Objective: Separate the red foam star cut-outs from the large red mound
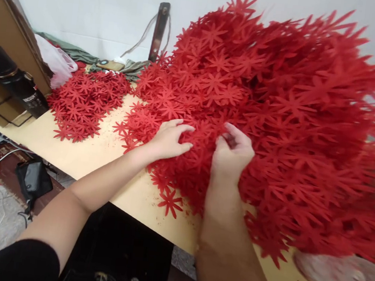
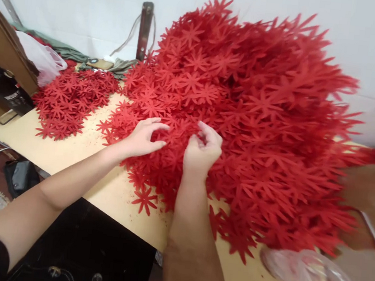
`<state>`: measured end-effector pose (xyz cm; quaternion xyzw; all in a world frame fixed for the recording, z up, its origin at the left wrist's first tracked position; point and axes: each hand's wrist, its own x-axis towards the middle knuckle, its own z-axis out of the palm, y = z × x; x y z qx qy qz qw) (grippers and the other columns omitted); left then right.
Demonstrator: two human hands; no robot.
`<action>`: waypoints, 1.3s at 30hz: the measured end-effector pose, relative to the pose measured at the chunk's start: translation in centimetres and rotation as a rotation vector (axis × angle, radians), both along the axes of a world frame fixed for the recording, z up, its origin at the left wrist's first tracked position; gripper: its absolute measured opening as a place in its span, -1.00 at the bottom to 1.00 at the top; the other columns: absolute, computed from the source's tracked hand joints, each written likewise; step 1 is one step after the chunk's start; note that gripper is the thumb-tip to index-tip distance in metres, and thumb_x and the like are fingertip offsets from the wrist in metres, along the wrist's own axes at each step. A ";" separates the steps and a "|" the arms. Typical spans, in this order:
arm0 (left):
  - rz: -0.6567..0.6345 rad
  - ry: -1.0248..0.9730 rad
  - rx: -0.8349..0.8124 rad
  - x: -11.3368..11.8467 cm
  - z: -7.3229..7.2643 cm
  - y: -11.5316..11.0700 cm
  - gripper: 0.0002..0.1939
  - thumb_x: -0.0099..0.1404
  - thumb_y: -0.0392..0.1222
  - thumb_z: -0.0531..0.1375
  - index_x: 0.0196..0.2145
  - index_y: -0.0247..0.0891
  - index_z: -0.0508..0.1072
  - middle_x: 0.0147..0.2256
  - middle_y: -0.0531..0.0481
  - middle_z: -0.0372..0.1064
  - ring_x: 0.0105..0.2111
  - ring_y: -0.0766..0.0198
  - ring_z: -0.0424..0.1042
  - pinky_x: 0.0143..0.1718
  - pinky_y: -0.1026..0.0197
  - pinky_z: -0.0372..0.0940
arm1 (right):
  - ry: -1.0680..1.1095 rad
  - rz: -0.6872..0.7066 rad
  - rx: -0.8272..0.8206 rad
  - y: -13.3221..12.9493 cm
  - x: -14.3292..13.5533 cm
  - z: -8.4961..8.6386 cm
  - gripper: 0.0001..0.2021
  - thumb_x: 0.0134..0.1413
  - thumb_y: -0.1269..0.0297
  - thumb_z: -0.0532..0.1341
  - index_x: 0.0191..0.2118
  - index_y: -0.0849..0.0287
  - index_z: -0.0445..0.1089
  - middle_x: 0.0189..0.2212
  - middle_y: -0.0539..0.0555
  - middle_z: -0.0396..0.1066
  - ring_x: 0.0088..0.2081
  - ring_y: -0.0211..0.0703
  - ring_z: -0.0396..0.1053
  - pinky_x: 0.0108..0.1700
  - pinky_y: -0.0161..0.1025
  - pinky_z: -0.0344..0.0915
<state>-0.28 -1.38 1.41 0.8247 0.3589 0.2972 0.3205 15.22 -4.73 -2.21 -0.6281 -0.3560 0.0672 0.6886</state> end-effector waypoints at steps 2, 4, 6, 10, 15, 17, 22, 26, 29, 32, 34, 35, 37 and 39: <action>-0.029 0.123 0.068 -0.7 0.5 0.6 -0.49 0.04 -0.28 0.18 0.00 -0.28 0.36 0.15 -0.20 0.18 0.24 0.03 0.03 0.24 -0.02 -0.02 | -0.134 -0.058 0.003 -0.2 -0.4 0.0 -0.65 -0.21 0.56 0.14 -0.21 0.29 0.48 -0.14 0.21 0.41 -0.16 -0.20 0.38 -0.10 -0.22 0.31; -0.044 0.170 0.122 -2.3 0.9 2.0 -0.47 0.05 -0.29 0.15 0.04 -0.31 0.33 0.15 -0.19 0.20 0.22 0.06 0.09 0.23 0.02 0.01 | -0.202 -0.106 0.055 -0.4 -0.7 0.1 -0.69 -0.23 0.53 0.14 -0.27 0.30 0.51 -0.20 0.21 0.45 -0.13 -0.13 0.39 -0.05 -0.16 0.31; 0.024 0.208 0.194 -4.9 1.0 4.0 -0.52 0.07 -0.34 0.09 0.00 -0.33 0.37 0.06 -0.15 0.31 0.11 0.16 0.24 0.20 0.11 0.07 | -0.220 -0.132 0.096 -0.6 -1.0 0.2 -0.74 -0.21 0.48 0.15 -0.33 0.30 0.52 -0.27 0.21 0.48 -0.16 -0.09 0.41 -0.06 -0.10 0.31; 0.411 0.490 0.332 -10.9 0.3 8.0 -0.62 0.16 -0.31 0.03 -0.08 -0.36 0.43 0.05 -0.22 0.29 0.08 0.06 0.23 0.13 0.04 0.12 | -0.214 -0.119 0.095 -0.5 -1.5 0.4 -0.77 -0.20 0.40 0.13 -0.40 0.28 0.52 -0.34 0.20 0.48 -0.24 -0.09 0.41 -0.14 -0.09 0.33; 0.644 0.867 0.318 -15.5 -1.5 10.2 -0.62 0.22 -0.26 -0.03 -0.05 -0.43 0.37 0.01 -0.35 0.27 0.03 -0.07 0.22 0.00 -0.06 0.16 | -0.137 -0.063 0.087 -0.3 -1.9 0.3 -0.77 -0.21 0.36 0.13 -0.42 0.30 0.51 -0.42 0.18 0.46 -0.35 -0.13 0.40 -0.21 -0.10 0.33; 0.629 0.914 0.360 -15.7 -2.0 10.5 -0.62 0.23 -0.29 -0.06 -0.05 -0.42 0.35 -0.02 -0.34 0.28 0.02 -0.06 0.21 -0.02 -0.05 0.13 | -0.070 -0.039 0.092 -0.2 -2.1 0.4 -0.77 -0.23 0.34 0.13 -0.43 0.30 0.50 -0.44 0.17 0.45 -0.38 -0.14 0.39 -0.23 -0.10 0.33; 0.577 1.011 0.397 -15.1 -2.3 11.4 -0.59 0.24 -0.24 -0.06 -0.03 -0.46 0.35 -0.02 -0.37 0.25 0.01 -0.05 0.16 -0.01 -0.05 0.04 | 0.003 -0.026 0.105 -0.3 -2.4 0.6 -0.80 -0.26 0.33 0.13 -0.47 0.26 0.48 -0.48 0.12 0.44 -0.38 -0.15 0.40 -0.17 -0.09 0.33; 0.598 1.017 0.396 -15.3 -2.1 12.1 -0.56 0.24 -0.12 -0.04 -0.07 -0.45 0.40 0.02 -0.38 0.18 0.00 -0.07 0.14 -0.07 -0.02 0.07 | 0.001 -0.018 0.079 -0.3 -2.3 0.5 -0.81 -0.24 0.34 0.13 -0.46 0.24 0.47 -0.48 0.10 0.45 -0.39 -0.16 0.40 -0.17 -0.11 0.33; 0.551 0.980 0.447 -15.8 -2.0 12.1 -0.60 0.23 -0.15 -0.04 -0.13 -0.41 0.44 0.00 -0.38 0.20 -0.01 -0.06 0.15 -0.09 0.00 0.09 | 0.023 -0.005 0.092 -0.2 -2.0 0.2 -0.81 -0.24 0.35 0.14 -0.45 0.25 0.47 -0.47 0.12 0.46 -0.38 -0.16 0.41 -0.15 -0.10 0.33; 0.501 0.936 0.500 -16.3 -1.7 11.7 -0.60 0.25 -0.16 -0.08 -0.14 -0.39 0.45 -0.04 -0.36 0.25 -0.01 -0.05 0.17 -0.07 -0.03 0.07 | 0.034 -0.015 0.075 -0.1 -1.7 -0.1 -0.81 -0.24 0.33 0.14 -0.45 0.24 0.46 -0.46 0.11 0.47 -0.38 -0.15 0.40 -0.14 -0.07 0.33; 0.516 0.874 0.500 -16.6 -1.2 11.5 -0.59 0.27 -0.18 -0.11 -0.15 -0.38 0.45 -0.06 -0.34 0.28 -0.02 -0.05 0.19 -0.06 -0.05 0.06 | 0.041 -0.019 0.070 0.0 -1.7 -0.1 -0.81 -0.24 0.33 0.14 -0.45 0.24 0.46 -0.46 0.12 0.46 -0.39 -0.15 0.40 -0.15 -0.06 0.33; 0.542 0.830 0.493 -16.8 -0.9 11.5 -0.58 0.27 -0.19 -0.13 -0.15 -0.37 0.45 -0.07 -0.33 0.29 -0.02 -0.04 0.21 -0.05 -0.05 0.05 | 0.045 -0.019 0.075 0.0 -1.8 -0.1 -0.81 -0.25 0.33 0.14 -0.46 0.25 0.46 -0.46 0.12 0.46 -0.39 -0.15 0.39 -0.15 -0.06 0.32; 0.607 0.715 0.471 -17.0 0.0 11.8 -0.60 0.29 -0.21 -0.14 -0.17 -0.36 0.44 -0.10 -0.32 0.33 -0.03 -0.01 0.24 -0.02 -0.05 0.05 | 0.047 -0.019 0.085 0.0 -1.9 0.1 -0.80 -0.25 0.35 0.14 -0.45 0.27 0.46 -0.48 0.13 0.45 -0.40 -0.15 0.39 -0.16 -0.07 0.32; 0.677 0.543 0.426 -16.8 1.0 12.0 -0.63 0.29 -0.21 -0.13 -0.20 -0.32 0.44 -0.13 -0.26 0.37 -0.07 0.06 0.29 0.00 0.00 0.07 | 0.016 -0.038 0.083 -0.2 -2.2 0.4 -0.79 -0.24 0.36 0.13 -0.45 0.30 0.47 -0.48 0.15 0.43 -0.41 -0.15 0.38 -0.18 -0.08 0.32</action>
